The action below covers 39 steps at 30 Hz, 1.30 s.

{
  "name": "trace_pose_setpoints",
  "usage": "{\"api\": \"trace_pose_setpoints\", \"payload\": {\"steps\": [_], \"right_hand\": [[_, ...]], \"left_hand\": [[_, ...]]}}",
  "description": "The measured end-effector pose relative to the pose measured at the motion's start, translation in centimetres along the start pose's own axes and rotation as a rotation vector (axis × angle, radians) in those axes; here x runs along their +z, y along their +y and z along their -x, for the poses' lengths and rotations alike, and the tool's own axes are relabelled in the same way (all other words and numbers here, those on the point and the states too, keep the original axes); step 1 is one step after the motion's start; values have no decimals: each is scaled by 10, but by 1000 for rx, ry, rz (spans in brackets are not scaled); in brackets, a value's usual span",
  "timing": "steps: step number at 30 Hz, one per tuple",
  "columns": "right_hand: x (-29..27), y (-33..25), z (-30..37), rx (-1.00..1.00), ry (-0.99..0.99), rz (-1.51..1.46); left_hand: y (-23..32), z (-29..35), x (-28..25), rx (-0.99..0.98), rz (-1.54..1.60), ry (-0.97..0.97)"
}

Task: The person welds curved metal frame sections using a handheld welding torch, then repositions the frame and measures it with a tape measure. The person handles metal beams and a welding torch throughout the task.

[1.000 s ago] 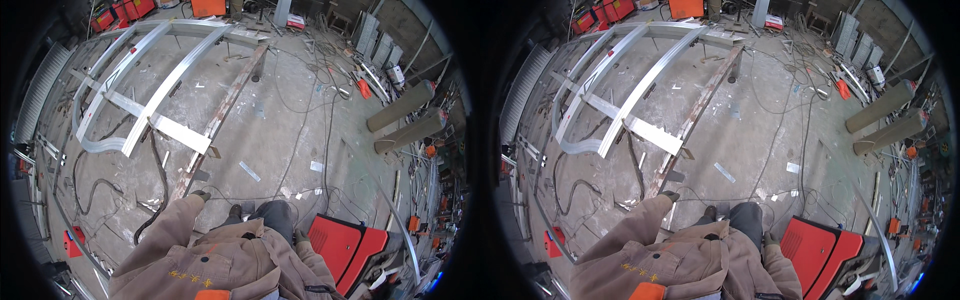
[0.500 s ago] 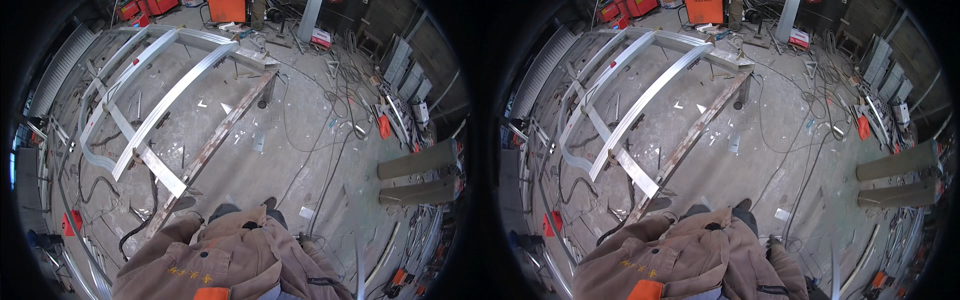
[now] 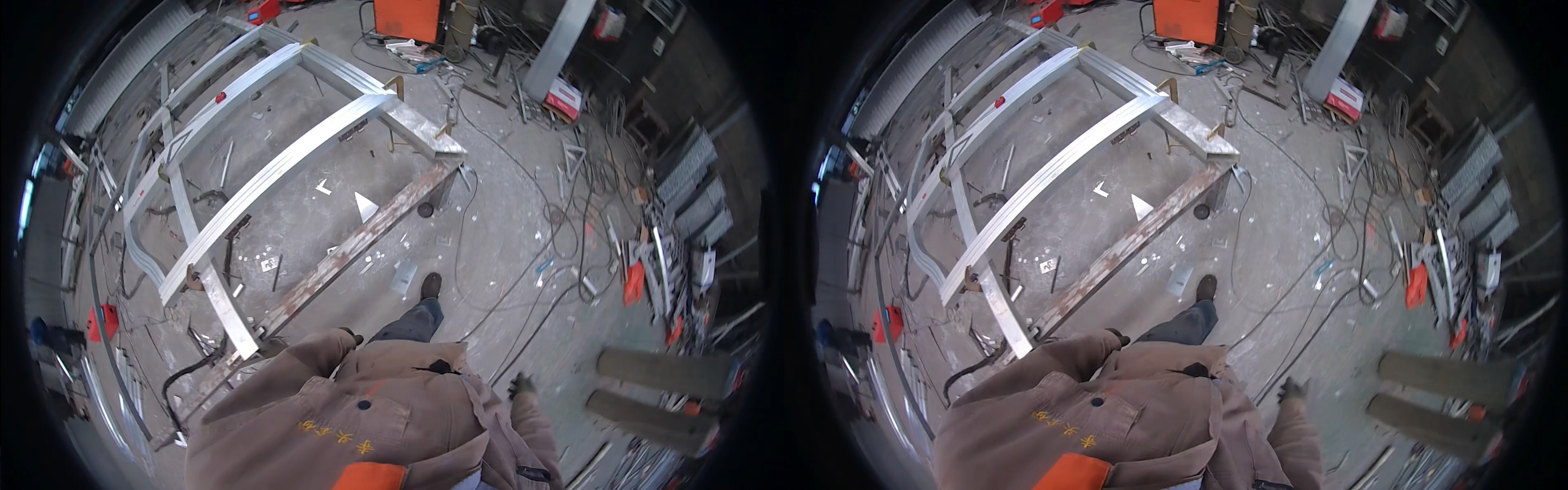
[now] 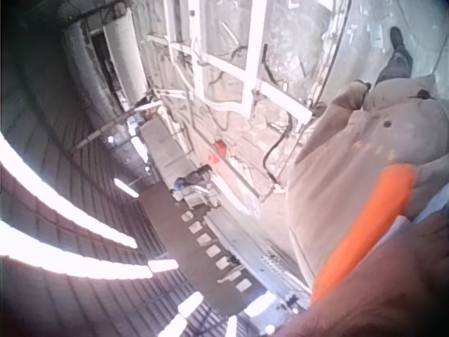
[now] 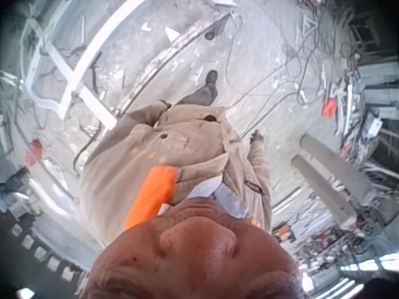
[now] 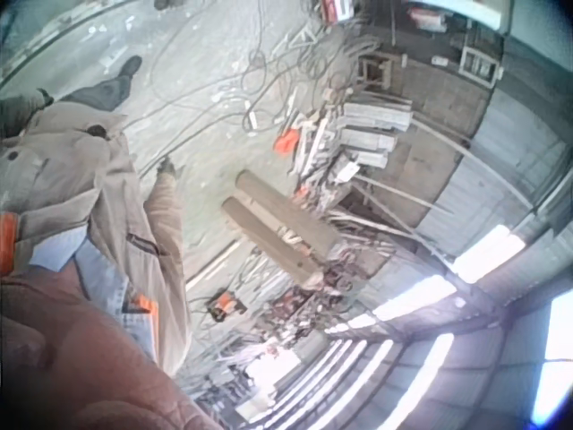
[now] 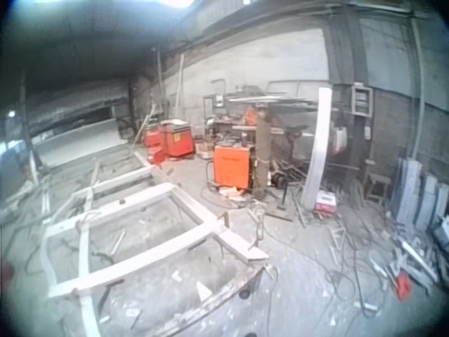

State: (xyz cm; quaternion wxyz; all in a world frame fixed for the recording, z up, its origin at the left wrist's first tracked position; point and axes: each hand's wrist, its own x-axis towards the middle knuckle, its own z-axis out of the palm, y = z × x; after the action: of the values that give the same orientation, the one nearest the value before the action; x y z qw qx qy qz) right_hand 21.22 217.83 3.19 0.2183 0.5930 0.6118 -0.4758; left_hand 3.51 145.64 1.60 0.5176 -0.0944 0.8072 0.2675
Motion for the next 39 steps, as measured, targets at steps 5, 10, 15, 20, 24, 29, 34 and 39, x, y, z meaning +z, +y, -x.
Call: {"api": "trace_pose_setpoints", "payload": {"steps": [5,10,15,20,24,29,34,39], "right_hand": [[109,-87,-2,12,-237,107],[68,-206,-22,-38,-160,7],[11,-336,-108,-180,-147,-74],[20,-500,-199,-126,-258,206],[-62,-625,-362,-721,-364,926],[-73,-810,-390,-170,-204,366],[-107,-1020,-442,-305,-122,596],[-8,-1145,-433,-406,-193,517]], "left_hand": [[61,-64,-111,-179,-144,6],[260,-120,-227,8,-55,108],[372,-221,-307,39,196,289],[428,-243,-328,-79,318,317],[503,-309,-284,-122,300,246],[567,-247,-225,-319,303,143],[680,-293,-252,-233,322,246],[731,-322,-336,-282,462,455]]}}
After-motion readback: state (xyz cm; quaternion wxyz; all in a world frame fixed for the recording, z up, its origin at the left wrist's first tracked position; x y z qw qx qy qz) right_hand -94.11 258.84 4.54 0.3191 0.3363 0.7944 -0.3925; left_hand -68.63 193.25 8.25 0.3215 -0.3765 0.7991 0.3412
